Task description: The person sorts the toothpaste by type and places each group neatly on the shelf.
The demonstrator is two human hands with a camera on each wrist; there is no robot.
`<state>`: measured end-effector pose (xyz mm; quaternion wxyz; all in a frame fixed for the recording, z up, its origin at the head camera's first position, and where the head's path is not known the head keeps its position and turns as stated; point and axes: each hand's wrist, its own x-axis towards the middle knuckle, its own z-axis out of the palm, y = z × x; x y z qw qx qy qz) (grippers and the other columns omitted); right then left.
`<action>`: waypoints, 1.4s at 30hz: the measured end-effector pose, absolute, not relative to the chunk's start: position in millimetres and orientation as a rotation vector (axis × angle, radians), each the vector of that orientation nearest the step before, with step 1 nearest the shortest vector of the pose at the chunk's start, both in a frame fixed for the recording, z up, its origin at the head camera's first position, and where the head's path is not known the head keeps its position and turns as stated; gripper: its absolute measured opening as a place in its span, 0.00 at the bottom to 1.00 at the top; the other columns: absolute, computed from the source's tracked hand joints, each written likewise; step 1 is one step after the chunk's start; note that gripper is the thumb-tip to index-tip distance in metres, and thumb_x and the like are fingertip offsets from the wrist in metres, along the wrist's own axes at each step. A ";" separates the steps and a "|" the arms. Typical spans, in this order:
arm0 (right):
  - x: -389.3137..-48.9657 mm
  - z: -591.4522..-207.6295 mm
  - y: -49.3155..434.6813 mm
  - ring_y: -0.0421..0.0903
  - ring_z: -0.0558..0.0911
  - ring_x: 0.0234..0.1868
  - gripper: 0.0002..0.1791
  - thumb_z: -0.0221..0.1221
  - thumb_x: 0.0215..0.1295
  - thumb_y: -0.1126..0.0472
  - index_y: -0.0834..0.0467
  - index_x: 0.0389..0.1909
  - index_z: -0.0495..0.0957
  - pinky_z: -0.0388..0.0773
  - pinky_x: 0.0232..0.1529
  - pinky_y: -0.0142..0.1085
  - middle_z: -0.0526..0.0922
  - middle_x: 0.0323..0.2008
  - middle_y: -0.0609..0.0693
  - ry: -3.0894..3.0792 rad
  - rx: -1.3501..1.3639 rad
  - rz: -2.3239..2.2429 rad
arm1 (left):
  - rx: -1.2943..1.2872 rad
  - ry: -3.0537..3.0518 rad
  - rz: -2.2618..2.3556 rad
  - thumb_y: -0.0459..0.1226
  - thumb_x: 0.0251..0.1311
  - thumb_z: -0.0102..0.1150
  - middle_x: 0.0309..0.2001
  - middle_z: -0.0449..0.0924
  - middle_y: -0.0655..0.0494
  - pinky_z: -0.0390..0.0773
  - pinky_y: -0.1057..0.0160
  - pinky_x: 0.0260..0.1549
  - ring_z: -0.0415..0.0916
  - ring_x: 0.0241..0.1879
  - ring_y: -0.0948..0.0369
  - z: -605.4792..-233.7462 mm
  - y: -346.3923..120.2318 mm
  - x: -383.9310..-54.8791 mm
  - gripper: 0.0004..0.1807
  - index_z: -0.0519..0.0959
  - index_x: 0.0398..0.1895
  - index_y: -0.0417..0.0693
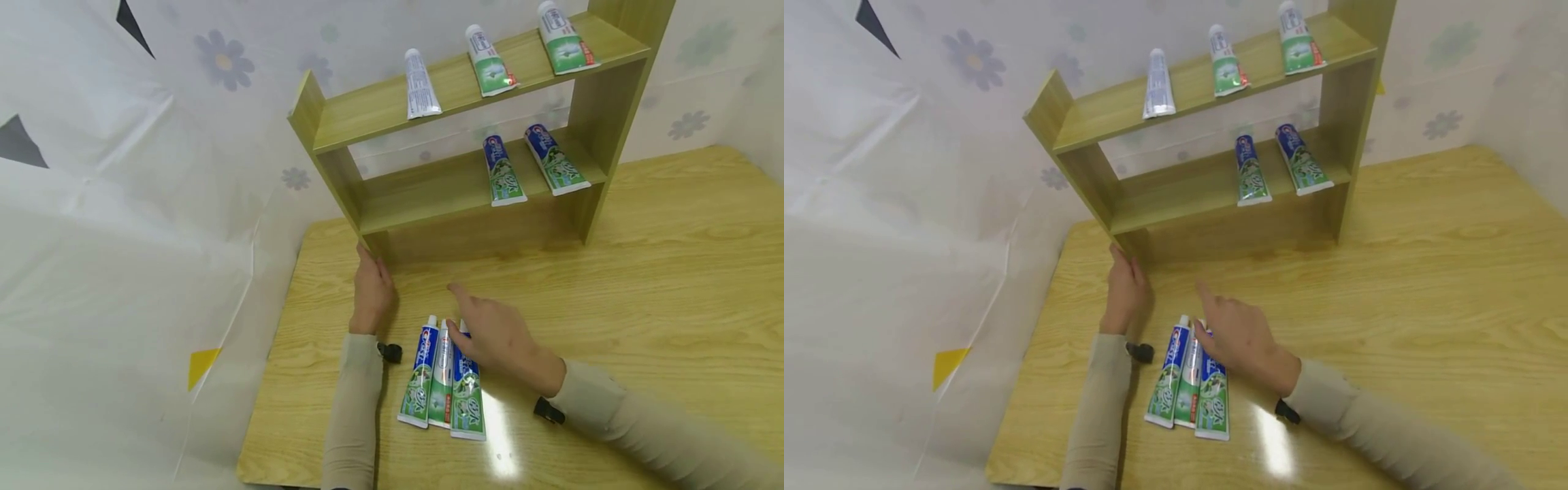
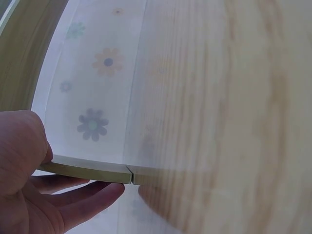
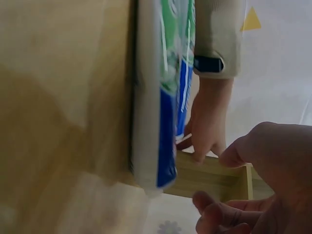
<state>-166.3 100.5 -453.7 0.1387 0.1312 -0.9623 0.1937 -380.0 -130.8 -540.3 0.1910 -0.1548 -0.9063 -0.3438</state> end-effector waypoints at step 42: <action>-141.0 -477.3 92.3 0.40 0.71 0.18 0.35 0.72 0.67 0.48 0.63 0.64 0.70 0.64 0.16 0.32 0.74 0.22 0.45 -3.056 0.272 0.684 | -0.445 -2.558 -0.980 0.43 0.88 0.35 0.66 0.80 0.25 0.86 0.41 0.63 0.83 0.65 0.37 -520.9 -127.3 -364.4 0.33 0.45 0.88 0.41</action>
